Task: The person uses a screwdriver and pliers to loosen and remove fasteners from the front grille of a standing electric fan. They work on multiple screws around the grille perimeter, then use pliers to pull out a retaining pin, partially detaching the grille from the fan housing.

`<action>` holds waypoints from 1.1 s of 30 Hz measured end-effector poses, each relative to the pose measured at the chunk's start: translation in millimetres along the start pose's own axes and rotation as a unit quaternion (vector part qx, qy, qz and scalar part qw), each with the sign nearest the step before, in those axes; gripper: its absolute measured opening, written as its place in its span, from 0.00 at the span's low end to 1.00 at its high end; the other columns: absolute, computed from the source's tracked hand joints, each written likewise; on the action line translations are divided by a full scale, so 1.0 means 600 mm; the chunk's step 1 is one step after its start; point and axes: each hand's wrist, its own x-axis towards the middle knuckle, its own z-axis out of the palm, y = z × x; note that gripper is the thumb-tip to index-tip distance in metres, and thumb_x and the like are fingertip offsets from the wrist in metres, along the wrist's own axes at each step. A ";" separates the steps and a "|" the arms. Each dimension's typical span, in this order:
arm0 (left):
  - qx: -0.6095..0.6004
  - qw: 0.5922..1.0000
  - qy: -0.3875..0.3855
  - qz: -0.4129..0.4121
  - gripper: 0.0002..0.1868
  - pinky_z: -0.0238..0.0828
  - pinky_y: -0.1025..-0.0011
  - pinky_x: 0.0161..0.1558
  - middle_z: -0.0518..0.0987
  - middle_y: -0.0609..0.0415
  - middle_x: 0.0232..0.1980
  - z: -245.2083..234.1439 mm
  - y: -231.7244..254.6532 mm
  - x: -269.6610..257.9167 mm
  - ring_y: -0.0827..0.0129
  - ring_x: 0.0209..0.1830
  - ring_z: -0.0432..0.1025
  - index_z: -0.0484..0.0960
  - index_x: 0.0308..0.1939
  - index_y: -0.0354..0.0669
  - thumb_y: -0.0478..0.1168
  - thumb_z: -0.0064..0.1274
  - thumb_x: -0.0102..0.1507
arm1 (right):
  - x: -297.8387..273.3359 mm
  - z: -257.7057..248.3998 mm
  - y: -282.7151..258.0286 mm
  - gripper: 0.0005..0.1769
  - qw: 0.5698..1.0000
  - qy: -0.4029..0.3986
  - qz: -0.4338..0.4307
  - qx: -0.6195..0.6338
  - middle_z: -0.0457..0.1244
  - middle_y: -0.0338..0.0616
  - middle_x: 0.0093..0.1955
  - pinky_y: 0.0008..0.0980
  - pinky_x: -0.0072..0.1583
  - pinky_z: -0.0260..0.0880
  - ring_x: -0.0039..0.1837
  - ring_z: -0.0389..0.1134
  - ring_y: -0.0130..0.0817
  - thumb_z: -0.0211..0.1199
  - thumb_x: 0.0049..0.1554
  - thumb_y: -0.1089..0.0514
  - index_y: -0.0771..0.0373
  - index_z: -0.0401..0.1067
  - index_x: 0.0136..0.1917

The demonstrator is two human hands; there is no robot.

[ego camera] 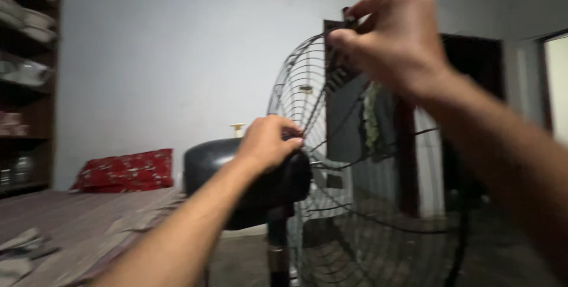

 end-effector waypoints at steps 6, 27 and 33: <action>0.010 0.998 -0.023 -0.063 0.13 0.75 0.65 0.52 0.87 0.57 0.45 -0.006 0.005 -0.003 0.64 0.47 0.81 0.91 0.43 0.56 0.46 0.67 0.54 | 0.014 0.000 0.005 0.21 0.997 -0.051 0.037 0.043 0.71 0.60 0.47 0.31 0.46 0.81 0.43 0.77 0.40 0.68 0.58 0.62 0.73 0.72 0.62; 0.038 0.995 -0.013 -0.091 0.12 0.76 0.63 0.51 0.87 0.58 0.44 -0.011 0.024 -0.016 0.63 0.46 0.81 0.90 0.44 0.63 0.50 0.65 0.56 | 0.043 -0.011 0.021 0.19 0.994 -0.103 0.030 0.034 0.70 0.61 0.47 0.31 0.46 0.77 0.45 0.77 0.41 0.68 0.60 0.59 0.76 0.72 0.59; 0.051 0.990 -0.027 -0.127 0.10 0.76 0.63 0.52 0.87 0.59 0.44 -0.013 0.033 -0.015 0.65 0.46 0.81 0.90 0.44 0.65 0.52 0.63 0.59 | 0.042 -0.021 0.018 0.19 0.992 -0.125 0.006 0.023 0.71 0.60 0.47 0.30 0.47 0.78 0.47 0.76 0.39 0.65 0.63 0.56 0.74 0.72 0.59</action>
